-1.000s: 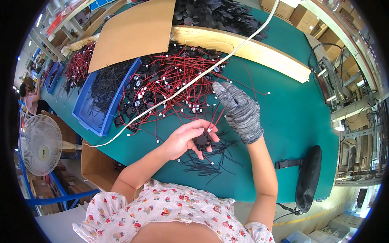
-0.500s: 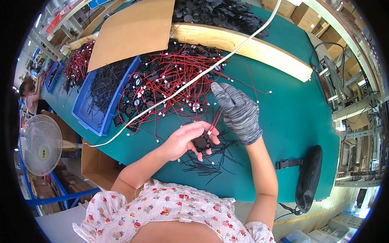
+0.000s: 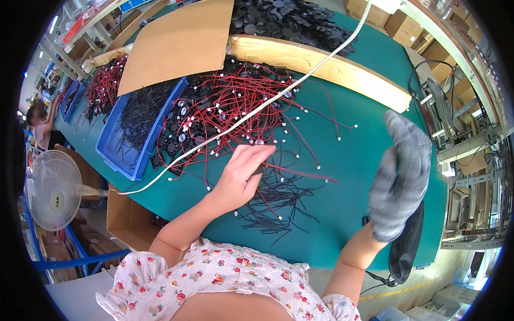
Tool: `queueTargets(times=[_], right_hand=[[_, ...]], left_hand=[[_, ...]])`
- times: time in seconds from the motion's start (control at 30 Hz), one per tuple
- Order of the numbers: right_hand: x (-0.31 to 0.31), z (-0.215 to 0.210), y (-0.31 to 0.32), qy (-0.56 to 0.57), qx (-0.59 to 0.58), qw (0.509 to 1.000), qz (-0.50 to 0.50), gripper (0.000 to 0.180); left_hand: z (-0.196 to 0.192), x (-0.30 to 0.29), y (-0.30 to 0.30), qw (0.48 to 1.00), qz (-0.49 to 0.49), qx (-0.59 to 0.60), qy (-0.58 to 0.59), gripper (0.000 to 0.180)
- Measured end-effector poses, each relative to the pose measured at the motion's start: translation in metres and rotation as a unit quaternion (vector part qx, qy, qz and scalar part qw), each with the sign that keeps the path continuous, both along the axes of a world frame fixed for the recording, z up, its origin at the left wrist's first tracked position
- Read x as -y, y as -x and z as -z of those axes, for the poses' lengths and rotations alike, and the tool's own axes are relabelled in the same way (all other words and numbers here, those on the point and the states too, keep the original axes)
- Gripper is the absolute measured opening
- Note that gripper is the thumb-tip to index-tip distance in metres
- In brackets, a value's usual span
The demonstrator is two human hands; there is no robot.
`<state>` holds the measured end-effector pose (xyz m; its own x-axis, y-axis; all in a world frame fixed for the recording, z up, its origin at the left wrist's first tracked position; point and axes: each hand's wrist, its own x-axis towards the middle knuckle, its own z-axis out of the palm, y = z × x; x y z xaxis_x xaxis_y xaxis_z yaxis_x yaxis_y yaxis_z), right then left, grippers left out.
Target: The person assembles small electronic components by hand at a factory workstation. They repeatedly pick up black circular parts and red wires, connect them, and place the finished units into a cardboard box.
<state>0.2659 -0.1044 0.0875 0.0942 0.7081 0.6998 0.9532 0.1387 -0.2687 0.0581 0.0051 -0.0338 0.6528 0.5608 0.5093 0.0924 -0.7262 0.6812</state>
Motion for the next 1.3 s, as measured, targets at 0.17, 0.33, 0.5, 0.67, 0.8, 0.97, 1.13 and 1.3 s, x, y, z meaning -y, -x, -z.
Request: queueTargets(times=[0.17, 0.33, 0.5, 0.67, 0.8, 0.97, 1.13, 1.3], right_hand=[[-0.037, 0.041, 0.059, 0.106, 0.022, 0.978, -0.178, 0.023], [-0.038, 0.053, 0.059, 0.103, -0.115, 0.968, -0.198, 0.017], [-0.038, 0.061, 0.060, 0.138, -0.209, 0.938, -0.239, 0.017], [-0.039, 0.058, 0.069, 0.072, -0.066, 0.973, -0.209, 0.017], [-0.041, 0.056, 0.068, 0.032, -0.010, 0.975, -0.218, 0.016], [-0.039, 0.063, 0.066, 0.104, -0.227, 0.941, -0.229, 0.019], [-0.043, 0.067, 0.070, 0.018, -0.036, 0.976, -0.212, 0.024], [-0.037, 0.072, 0.073, 0.028, 0.096, 0.978, -0.181, 0.033]], left_hand=[[-0.013, -0.004, 0.006, 0.993, -0.023, 0.019, -0.113, 0.066], [-0.019, -0.006, 0.006, 0.991, -0.013, 0.056, -0.119, 0.069], [-0.016, -0.004, 0.007, 0.990, 0.003, 0.052, -0.129, 0.060], [-0.017, -0.005, 0.007, 0.991, 0.005, 0.041, -0.131, 0.060], [-0.021, -0.006, 0.010, 0.992, -0.003, 0.045, -0.119, 0.064], [-0.021, -0.007, 0.012, 0.993, -0.014, 0.063, -0.094, 0.067], [-0.017, -0.007, 0.011, 0.994, -0.010, 0.055, -0.089, 0.067], [-0.022, -0.007, 0.013, 0.995, -0.007, 0.042, -0.092, 0.066]])
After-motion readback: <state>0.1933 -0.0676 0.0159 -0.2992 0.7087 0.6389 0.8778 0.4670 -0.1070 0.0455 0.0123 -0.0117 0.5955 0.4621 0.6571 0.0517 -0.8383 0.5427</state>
